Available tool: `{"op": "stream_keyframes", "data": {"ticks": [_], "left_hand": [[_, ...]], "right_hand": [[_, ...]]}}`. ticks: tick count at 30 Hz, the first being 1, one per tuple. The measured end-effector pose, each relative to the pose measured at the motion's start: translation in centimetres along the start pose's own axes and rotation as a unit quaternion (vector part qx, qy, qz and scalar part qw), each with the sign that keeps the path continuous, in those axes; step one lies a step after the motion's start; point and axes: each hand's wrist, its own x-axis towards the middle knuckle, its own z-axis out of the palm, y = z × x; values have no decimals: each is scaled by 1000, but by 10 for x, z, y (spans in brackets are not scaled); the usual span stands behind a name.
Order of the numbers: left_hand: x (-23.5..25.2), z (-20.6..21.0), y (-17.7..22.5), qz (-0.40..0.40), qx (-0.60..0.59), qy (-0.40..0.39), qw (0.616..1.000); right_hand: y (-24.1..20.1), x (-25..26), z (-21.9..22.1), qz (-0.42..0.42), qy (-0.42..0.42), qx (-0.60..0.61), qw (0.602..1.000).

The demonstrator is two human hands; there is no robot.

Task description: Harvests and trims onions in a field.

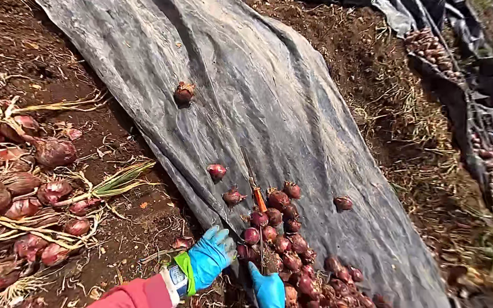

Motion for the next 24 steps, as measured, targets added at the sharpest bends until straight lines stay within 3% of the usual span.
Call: {"op": "stream_keyframes", "data": {"ticks": [3, 5, 7, 9, 11, 13, 15, 19, 21, 24], "left_hand": [[49, 13, -12, -9, 47, -140, 989], [73, 4, -46, -17, 84, -119, 989], [84, -13, -60, -14, 119, -42, 992], [102, -53, -71, -27, 139, -18, 990], [128, -91, -88, -20, 171, -12, 985], [136, -104, -82, 1, 199, -45, 979], [127, -93, -57, 38, 220, -73, 972], [90, -8, -7, 97, 177, -72, 977], [68, 9, 0, 30, 119, -8, 992], [17, 14, -8, -224, 11, 103, 969]], "right_hand": [[22, -14, -2, 39, 13, -8, 999], [19, -1, -5, 35, 23, -34, 999], [31, 5, -13, 49, 33, -61, 996], [42, 18, -19, 57, 38, -59, 996], [40, 45, -25, 58, 47, -34, 997], [38, 49, -24, 67, 41, -18, 997], [30, 46, -20, 87, 40, 12, 995], [46, 23, 3, 106, 43, 83, 990], [41, 23, 8, 97, 50, 75, 991], [39, 27, 11, 86, 50, 75, 992]]}}
